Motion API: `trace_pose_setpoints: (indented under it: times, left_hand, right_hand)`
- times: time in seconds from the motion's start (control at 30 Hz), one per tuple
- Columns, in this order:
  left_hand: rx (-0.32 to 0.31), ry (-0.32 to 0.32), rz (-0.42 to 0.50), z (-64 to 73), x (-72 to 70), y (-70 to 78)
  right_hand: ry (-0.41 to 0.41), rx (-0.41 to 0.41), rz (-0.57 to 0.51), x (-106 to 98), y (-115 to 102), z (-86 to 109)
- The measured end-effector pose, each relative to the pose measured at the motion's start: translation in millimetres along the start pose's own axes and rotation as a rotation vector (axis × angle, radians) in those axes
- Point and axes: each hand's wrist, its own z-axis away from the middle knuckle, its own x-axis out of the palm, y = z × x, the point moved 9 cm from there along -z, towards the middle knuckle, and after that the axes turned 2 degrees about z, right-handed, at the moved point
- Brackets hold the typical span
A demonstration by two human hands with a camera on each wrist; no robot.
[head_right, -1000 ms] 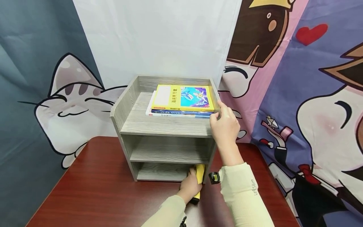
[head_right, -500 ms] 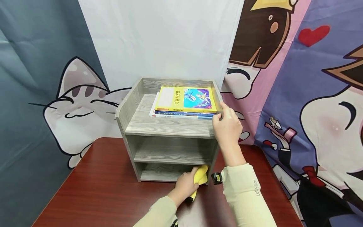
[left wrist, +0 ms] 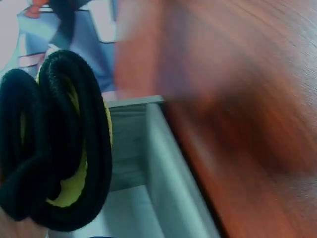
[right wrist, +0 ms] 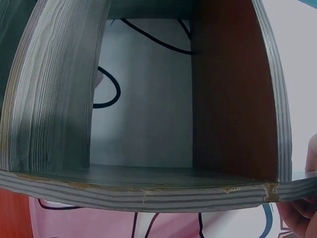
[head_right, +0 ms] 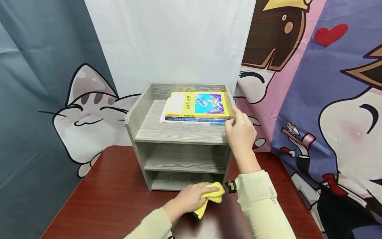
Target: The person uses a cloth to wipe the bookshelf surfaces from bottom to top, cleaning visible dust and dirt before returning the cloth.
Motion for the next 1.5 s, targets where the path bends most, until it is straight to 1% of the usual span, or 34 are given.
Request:
trace_pose_setpoints:
  times: [0.07,0.13,0.17,0.23,0.3,0.33,0.43,0.47,0.53,0.6,0.67,0.7,0.77,0.83,0.93,1.0,1.07,1.17,1.23,1.3,1.4,1.5]
  left_hand:
    - [0.043,0.021,0.011,0.0,-15.3,4.8]
    - [0.07,0.04,0.017,-2.2,-34.1,8.8]
    - [0.072,0.041,0.019,-3.9,-43.6,9.7]
    - [0.075,0.048,-0.007,-9.4,-62.5,10.3]
    - [0.077,0.031,-0.045,-16.7,-77.5,9.2]
    - [0.078,0.014,-0.056,-21.2,-82.6,7.6]
    - [0.073,-0.045,-0.099,-35.7,-90.6,1.1]
    - [0.072,-0.063,-0.104,-40.5,-91.2,-1.1]
    - [0.057,-0.074,-0.114,-50.0,-91.1,-5.9]
    - [0.033,-0.048,-0.149,-58.9,-90.4,-10.3]
    - [0.0,-0.008,-0.182,-66.5,-87.7,-13.4]
    - [-0.015,0.013,-0.216,-69.6,-84.8,-14.0]
    - [-0.038,0.034,-0.296,-74.2,-75.7,-13.2]
    - [-0.043,0.028,-0.385,-76.1,-63.3,-9.7]
    - [-0.021,0.023,-0.514,-75.3,-49.1,-2.4]
    - [-0.004,0.028,-0.564,-72.7,-46.9,1.4]
    - [0.007,0.03,-0.583,-69.0,-49.4,2.2]
    - [-0.001,0.002,-0.557,-61.6,-56.1,-5.3]
    - [-0.032,-0.023,-0.507,-57.4,-60.7,-13.9]
    - [-0.083,-0.03,-0.431,-56.1,-64.3,-21.8]
    - [-0.177,-0.014,-0.305,-61.2,-66.0,-24.7]
    - [-0.259,0.02,-0.184,-70.8,-61.8,-18.0]
  right_hand:
    - [-0.002,-0.004,0.004,0,-1,-0.4]
    - [-0.001,-0.007,0.008,1,-1,-0.8]
    - [-0.002,-0.007,0.011,1,-1,-1.0]
    - [-0.003,-0.006,0.013,0,-1,-1.4]
    - [-0.006,-0.003,0.014,0,0,-1.7]
    - [-0.006,-0.003,0.014,0,0,-1.8]
    - [-0.005,-0.004,0.012,1,0,-1.2]
    - [-0.004,-0.006,0.012,2,0,-0.6]
    - [0.0,-0.011,0.011,3,1,0.7]
    - [0.005,-0.017,0.011,4,1,1.9]
    - [0.014,-0.025,0.009,4,1,2.8]
    - [0.018,-0.028,0.008,4,0,2.9]
    - [0.03,-0.034,0.005,3,-1,2.9]
    - [0.036,-0.041,0.001,1,-2,2.7]
    - [0.037,-0.048,0.0,-1,-4,2.0]
    - [0.031,-0.05,0.0,-1,-4,1.6]
    - [0.021,-0.048,0.002,0,-5,1.4]
    - [0.005,-0.045,0.004,2,-5,0.9]
    - [-0.001,-0.049,0.003,3,-6,0.5]
    - [0.007,-0.053,0.002,2,-7,0.1]
    - [0.035,-0.053,0.002,0,-6,-0.3]
    - [0.052,-0.048,0.004,-1,-4,-0.4]
